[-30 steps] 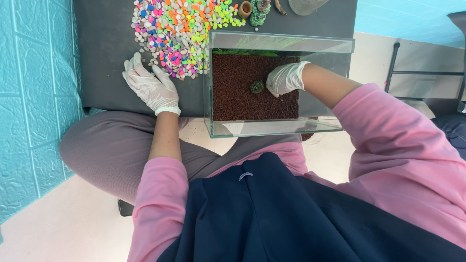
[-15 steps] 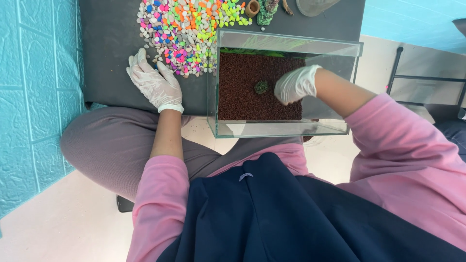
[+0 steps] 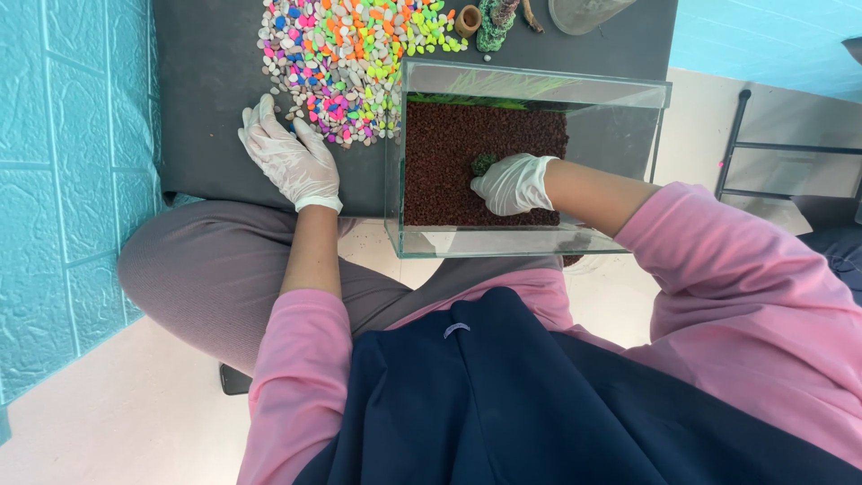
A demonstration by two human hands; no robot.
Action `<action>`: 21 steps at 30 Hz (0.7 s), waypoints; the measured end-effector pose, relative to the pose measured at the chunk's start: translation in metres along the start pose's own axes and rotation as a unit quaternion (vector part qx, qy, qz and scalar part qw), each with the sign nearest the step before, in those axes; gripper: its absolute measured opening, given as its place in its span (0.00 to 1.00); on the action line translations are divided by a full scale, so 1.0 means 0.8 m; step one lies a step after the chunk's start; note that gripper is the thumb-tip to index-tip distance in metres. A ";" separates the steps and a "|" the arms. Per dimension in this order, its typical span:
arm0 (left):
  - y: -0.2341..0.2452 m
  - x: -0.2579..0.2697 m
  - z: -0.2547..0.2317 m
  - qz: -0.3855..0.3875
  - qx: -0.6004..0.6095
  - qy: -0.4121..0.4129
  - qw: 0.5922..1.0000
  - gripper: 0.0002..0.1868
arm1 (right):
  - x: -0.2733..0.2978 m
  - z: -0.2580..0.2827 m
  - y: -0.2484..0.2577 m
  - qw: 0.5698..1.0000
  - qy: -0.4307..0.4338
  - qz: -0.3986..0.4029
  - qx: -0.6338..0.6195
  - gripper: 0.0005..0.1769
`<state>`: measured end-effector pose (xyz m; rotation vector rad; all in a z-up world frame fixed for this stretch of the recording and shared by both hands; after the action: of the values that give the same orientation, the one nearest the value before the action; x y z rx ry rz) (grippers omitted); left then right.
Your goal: Planting a small succulent in a glass terrarium with soil.
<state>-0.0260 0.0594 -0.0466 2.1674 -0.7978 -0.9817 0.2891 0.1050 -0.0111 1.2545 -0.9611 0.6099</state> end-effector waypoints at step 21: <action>-0.001 0.004 0.003 -0.042 0.025 -0.029 0.998 0.24 | 0.239 -0.001 0.032 0.783 -0.281 -0.353 -0.428 0.08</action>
<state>-0.0257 0.0570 -0.0498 2.2411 -0.7708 -1.0816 0.3621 0.0902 0.1665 0.8302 -0.9651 -0.7938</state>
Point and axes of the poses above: each hand's wrist, its own x-axis away from the middle knuckle, its own y-axis out of the back of the hand, z = x × y, the point moved 4 cm from there along -x, towards the middle knuckle, and after that the axes turned 3 degrees about -y, right-handed, at the moved point
